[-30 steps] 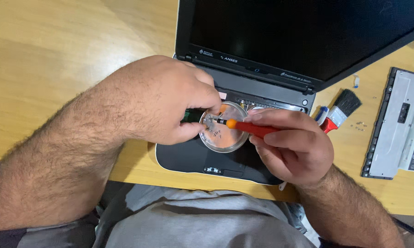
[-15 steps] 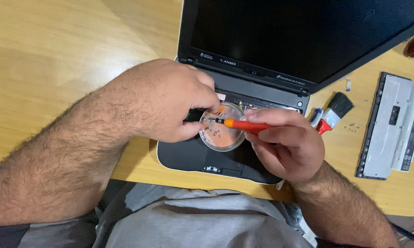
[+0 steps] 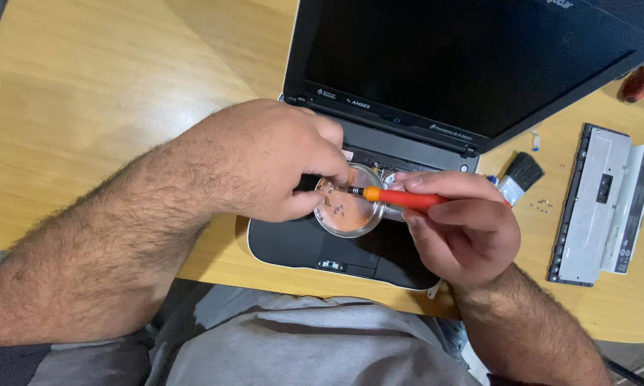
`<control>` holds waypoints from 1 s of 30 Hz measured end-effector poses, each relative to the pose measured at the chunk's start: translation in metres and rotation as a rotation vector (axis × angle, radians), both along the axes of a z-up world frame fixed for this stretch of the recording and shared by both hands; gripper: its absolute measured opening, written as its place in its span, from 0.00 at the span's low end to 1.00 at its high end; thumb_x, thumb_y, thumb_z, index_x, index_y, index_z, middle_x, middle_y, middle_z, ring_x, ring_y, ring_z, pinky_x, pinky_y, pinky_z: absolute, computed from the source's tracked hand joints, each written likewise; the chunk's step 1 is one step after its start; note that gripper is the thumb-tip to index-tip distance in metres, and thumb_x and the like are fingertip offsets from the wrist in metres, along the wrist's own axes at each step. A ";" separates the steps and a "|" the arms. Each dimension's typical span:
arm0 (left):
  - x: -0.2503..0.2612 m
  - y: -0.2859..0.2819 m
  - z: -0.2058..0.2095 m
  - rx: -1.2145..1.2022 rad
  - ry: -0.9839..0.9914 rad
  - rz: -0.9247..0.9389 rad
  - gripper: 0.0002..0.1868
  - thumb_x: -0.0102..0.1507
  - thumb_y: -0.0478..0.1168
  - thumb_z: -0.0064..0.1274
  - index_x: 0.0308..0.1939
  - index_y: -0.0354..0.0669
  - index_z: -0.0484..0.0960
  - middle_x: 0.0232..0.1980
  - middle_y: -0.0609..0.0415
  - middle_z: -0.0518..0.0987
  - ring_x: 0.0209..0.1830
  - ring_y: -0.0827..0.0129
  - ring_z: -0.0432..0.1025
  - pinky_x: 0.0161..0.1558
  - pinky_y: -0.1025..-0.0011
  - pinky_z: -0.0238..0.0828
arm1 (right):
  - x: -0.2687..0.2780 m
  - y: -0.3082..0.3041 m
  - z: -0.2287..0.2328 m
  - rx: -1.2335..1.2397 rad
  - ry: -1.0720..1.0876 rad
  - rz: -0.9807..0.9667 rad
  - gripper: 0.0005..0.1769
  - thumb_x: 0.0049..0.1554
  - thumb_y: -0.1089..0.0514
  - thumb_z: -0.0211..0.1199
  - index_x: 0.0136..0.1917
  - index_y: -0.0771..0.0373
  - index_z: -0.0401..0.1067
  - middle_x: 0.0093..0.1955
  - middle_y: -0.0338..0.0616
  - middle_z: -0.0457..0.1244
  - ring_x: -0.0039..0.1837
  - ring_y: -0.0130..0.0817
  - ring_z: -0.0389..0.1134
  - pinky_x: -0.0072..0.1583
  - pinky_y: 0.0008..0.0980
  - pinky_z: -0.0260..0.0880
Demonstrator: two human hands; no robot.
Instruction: The person uses a screwdriver to remove screws from the internal components of a disassembled laptop. They place the screws into a small metal tin and continue unscrewing various parts of the laptop's internal chassis.
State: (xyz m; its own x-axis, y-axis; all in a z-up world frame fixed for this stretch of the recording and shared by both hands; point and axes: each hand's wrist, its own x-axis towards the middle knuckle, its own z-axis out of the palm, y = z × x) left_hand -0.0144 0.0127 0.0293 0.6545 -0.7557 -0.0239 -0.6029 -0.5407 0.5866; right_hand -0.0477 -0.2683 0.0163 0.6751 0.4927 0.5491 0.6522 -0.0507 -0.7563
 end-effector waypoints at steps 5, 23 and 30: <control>0.001 -0.003 -0.004 -0.011 -0.017 0.023 0.12 0.59 0.52 0.56 0.46 0.68 0.88 0.36 0.67 0.76 0.38 0.64 0.73 0.28 0.55 0.68 | -0.002 0.000 -0.001 0.064 0.021 -0.037 0.14 0.57 0.72 0.61 0.50 0.62 0.59 0.57 0.61 0.64 0.55 0.58 0.76 0.60 0.50 0.87; -0.001 -0.010 -0.011 0.003 -0.047 0.044 0.06 0.60 0.51 0.57 0.32 0.60 0.83 0.33 0.67 0.75 0.34 0.62 0.72 0.27 0.55 0.67 | -0.005 -0.003 0.004 0.102 -0.008 -0.103 0.14 0.57 0.72 0.60 0.49 0.62 0.56 0.54 0.64 0.63 0.52 0.60 0.76 0.58 0.54 0.86; -0.002 -0.008 -0.001 -0.198 -0.059 0.050 0.06 0.60 0.49 0.58 0.39 0.59 0.84 0.35 0.65 0.75 0.35 0.64 0.72 0.30 0.61 0.69 | 0.001 -0.010 0.004 0.096 -0.095 -0.107 0.15 0.59 0.69 0.59 0.50 0.60 0.54 0.54 0.63 0.64 0.51 0.59 0.76 0.53 0.51 0.88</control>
State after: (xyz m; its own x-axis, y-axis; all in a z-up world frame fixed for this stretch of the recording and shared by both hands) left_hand -0.0165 0.0043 0.0281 0.6869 -0.7087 0.1613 -0.6151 -0.4486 0.6484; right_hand -0.0465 -0.2780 0.0200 0.6637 0.3625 0.6543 0.7159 -0.0542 -0.6961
